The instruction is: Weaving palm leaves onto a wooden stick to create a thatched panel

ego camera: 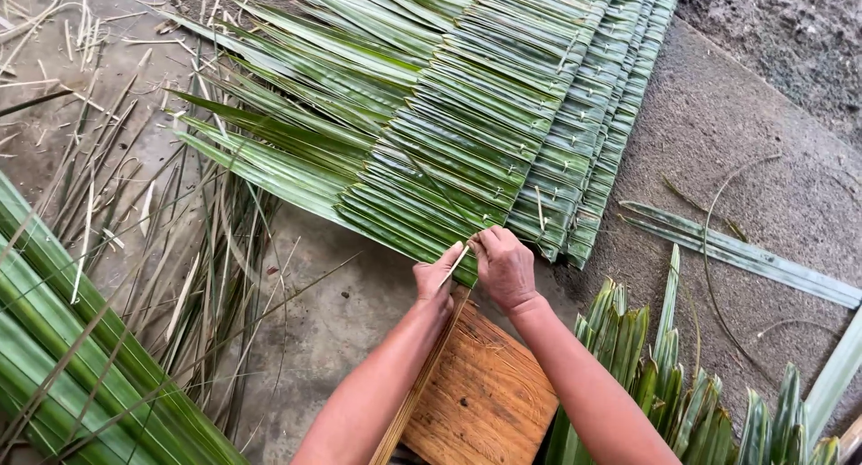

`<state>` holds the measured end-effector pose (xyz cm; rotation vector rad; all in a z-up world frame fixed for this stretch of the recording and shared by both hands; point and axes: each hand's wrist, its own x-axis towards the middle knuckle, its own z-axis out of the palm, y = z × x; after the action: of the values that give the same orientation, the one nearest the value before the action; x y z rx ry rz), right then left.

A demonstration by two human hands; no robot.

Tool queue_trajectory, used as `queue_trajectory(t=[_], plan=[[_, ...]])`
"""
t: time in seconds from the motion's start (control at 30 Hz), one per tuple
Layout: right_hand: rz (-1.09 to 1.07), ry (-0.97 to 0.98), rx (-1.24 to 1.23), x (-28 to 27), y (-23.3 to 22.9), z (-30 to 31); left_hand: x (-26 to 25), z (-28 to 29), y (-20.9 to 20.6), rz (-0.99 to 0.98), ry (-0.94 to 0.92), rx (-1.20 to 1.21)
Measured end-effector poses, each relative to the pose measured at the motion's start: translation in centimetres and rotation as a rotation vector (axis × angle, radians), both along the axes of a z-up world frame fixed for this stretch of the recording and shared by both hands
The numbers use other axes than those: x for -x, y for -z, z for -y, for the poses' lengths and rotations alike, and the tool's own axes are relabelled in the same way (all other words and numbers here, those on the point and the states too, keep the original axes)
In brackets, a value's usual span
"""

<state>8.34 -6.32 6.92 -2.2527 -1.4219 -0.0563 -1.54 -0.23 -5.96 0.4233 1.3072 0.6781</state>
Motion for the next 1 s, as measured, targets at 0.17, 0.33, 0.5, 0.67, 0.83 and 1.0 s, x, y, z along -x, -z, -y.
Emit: queue_trajectory(t=[0.17,0.33,0.5,0.67,0.83,1.0], plan=[[-0.256,0.075,-0.039,-0.2,0.9,0.4,0.1,-1.2,-4.8,-0.123,0.125,-0.018],[-0.985,0.439,-0.34,-0.4,3.4,4.1,-0.1,-2.5,-8.4,-0.168,0.156,-0.084],[-1.208,0.369,-0.537,2.7,7.6,-0.4,-0.2,-4.2,-9.6,-0.054,0.116,-0.08],[-1.192,0.342,-0.584,1.9,9.6,-0.8,-0.4,-3.9,-10.5,-0.078,0.122,-0.087],[-0.887,0.204,-0.44,1.5,8.4,-0.1,-0.2,-4.0,-13.6,-0.1,0.069,-0.117],[-0.653,0.4,0.53,0.7,9.0,2.2,-0.3,-4.2,-14.2,-0.171,0.033,0.002]])
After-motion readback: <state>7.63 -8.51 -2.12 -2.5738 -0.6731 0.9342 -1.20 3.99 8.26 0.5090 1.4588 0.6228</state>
